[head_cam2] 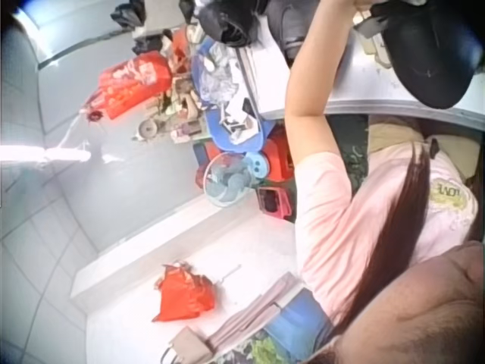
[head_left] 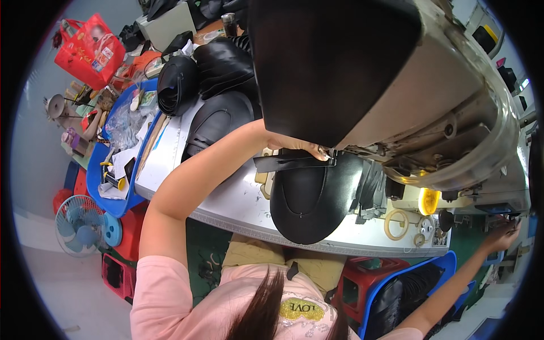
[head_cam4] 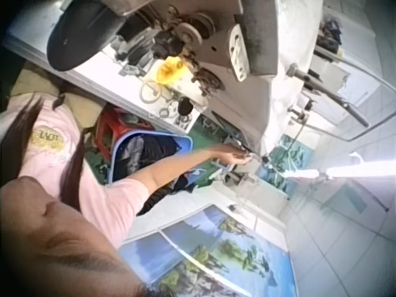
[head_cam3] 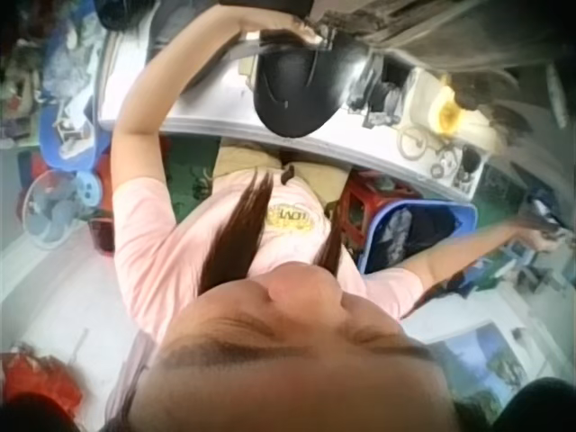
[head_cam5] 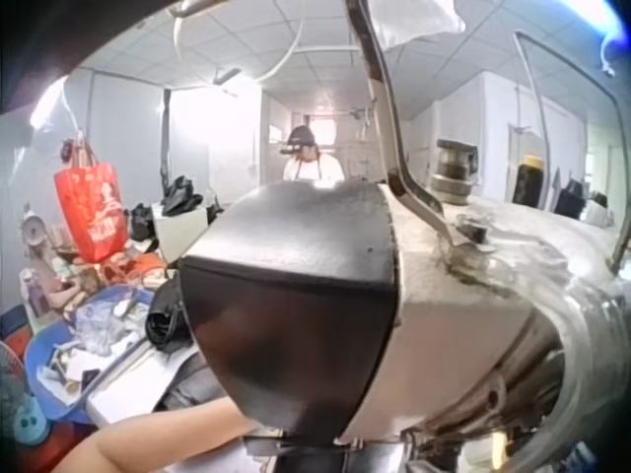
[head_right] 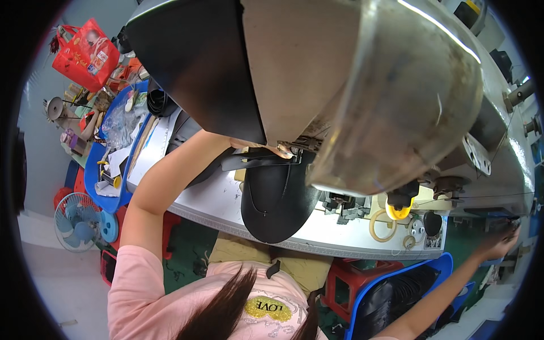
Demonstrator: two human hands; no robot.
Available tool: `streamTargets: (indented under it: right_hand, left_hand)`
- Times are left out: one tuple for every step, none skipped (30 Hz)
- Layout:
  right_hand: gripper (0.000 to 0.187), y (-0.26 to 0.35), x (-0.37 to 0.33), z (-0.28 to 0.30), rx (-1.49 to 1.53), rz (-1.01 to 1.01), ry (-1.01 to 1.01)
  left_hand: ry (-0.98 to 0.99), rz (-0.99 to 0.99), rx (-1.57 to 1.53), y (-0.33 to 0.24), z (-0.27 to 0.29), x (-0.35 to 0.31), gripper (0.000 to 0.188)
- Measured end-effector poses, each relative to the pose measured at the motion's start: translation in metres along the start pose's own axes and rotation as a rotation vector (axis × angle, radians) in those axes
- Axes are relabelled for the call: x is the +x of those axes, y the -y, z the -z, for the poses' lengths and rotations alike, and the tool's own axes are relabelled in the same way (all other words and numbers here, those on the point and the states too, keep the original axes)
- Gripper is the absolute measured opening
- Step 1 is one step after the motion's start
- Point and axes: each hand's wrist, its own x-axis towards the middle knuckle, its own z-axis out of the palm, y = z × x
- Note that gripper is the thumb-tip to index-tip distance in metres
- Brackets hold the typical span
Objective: The person operates an industrial sewing machine to stitch black leather shoe uppers. They repeatedly pick up a shoe part, align it under the machine's needle, and sew a seam along the edge. After each stitch, the person removes the shoe, inspects the seam, and places it on a pile of finished parts before picking up the next one.
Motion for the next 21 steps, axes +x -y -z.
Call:
streamTargets:
  right_hand:
    - [0.034,-0.038,0.027,-0.008,-0.022,-0.101,-0.002]
    - [0.035,-0.072,0.052,-0.017,-0.076,-0.125,0.064]
    - [0.036,-0.108,0.078,-0.022,-0.138,-0.134,0.140]
    - [0.037,-0.143,0.100,-0.027,-0.195,-0.141,0.223]
    - [0.039,-0.170,0.116,-0.033,-0.232,-0.155,0.301]
    - [0.040,-0.196,0.131,-0.035,-0.273,-0.172,0.374]
    - [0.041,-0.215,0.139,-0.039,-0.299,-0.180,0.437]
    - [0.042,-0.229,0.147,-0.040,-0.312,-0.192,0.487]
    - [0.043,-0.240,0.150,-0.040,-0.315,-0.203,0.520]
    - [0.045,-0.246,0.149,-0.041,-0.304,-0.213,0.543]
    - [0.046,-0.252,0.150,-0.036,-0.278,-0.223,0.538]
    - [0.047,-0.257,0.150,-0.027,-0.250,-0.234,0.520]
    - [0.048,-0.254,0.143,-0.029,-0.196,-0.240,0.488]
    - [0.050,-0.248,0.133,-0.028,-0.120,-0.262,0.433]
    - [0.047,-0.207,0.106,-0.040,-0.047,-0.278,0.366]
    - [0.045,-0.148,0.081,-0.042,0.018,-0.284,0.292]
    - [0.043,-0.089,0.058,-0.035,0.070,-0.284,0.211]
    - [0.041,-0.085,0.054,-0.020,0.053,-0.223,0.147]
    - [0.038,-0.081,0.049,-0.010,0.039,-0.163,0.089]
    - [0.036,-0.071,0.044,-0.007,0.037,-0.100,0.032]
    - [0.033,-0.057,0.036,-0.002,0.065,-0.052,-0.002]
  left_hand:
    - [-0.001,-0.014,0.001,0.002,0.000,0.001,0.037]
    - [-0.024,-0.017,-0.005,0.007,-0.001,0.001,0.035]
    - [-0.024,-0.027,-0.023,0.008,0.001,0.001,0.034]
    - [-0.022,-0.035,-0.040,0.011,0.001,0.003,0.033]
    - [-0.008,-0.046,-0.069,0.012,0.003,0.001,0.032]
    - [0.013,-0.058,-0.097,0.012,0.005,0.001,0.032]
    - [0.017,-0.060,-0.130,0.011,0.005,-0.002,0.031]
    - [0.026,-0.065,-0.165,0.011,0.004,-0.003,0.030]
    - [0.029,-0.061,-0.154,0.009,0.004,-0.003,0.030]
    - [0.034,-0.056,-0.143,0.008,0.003,-0.003,0.030]
    - [0.032,-0.042,-0.083,0.005,0.004,-0.002,0.030]
    - [0.034,-0.029,-0.023,0.003,0.004,0.000,0.030]
    - [0.022,-0.036,-0.020,0.006,0.005,0.001,0.030]
    - [0.017,-0.035,-0.019,0.008,0.004,0.002,0.029]
    - [-0.014,-0.020,-0.025,0.008,0.004,-0.001,0.029]
    - [-0.043,-0.013,-0.045,0.010,0.007,-0.002,0.029]
    - [-0.060,-0.012,-0.076,0.013,0.010,-0.002,0.029]
    - [-0.067,-0.018,-0.111,0.015,0.013,0.002,0.029]
    - [-0.084,-0.023,-0.153,0.017,0.015,0.005,0.029]
    - [-0.114,-0.027,-0.197,0.017,0.020,0.007,0.028]
    - [-0.139,-0.031,-0.242,0.019,0.021,0.007,0.028]
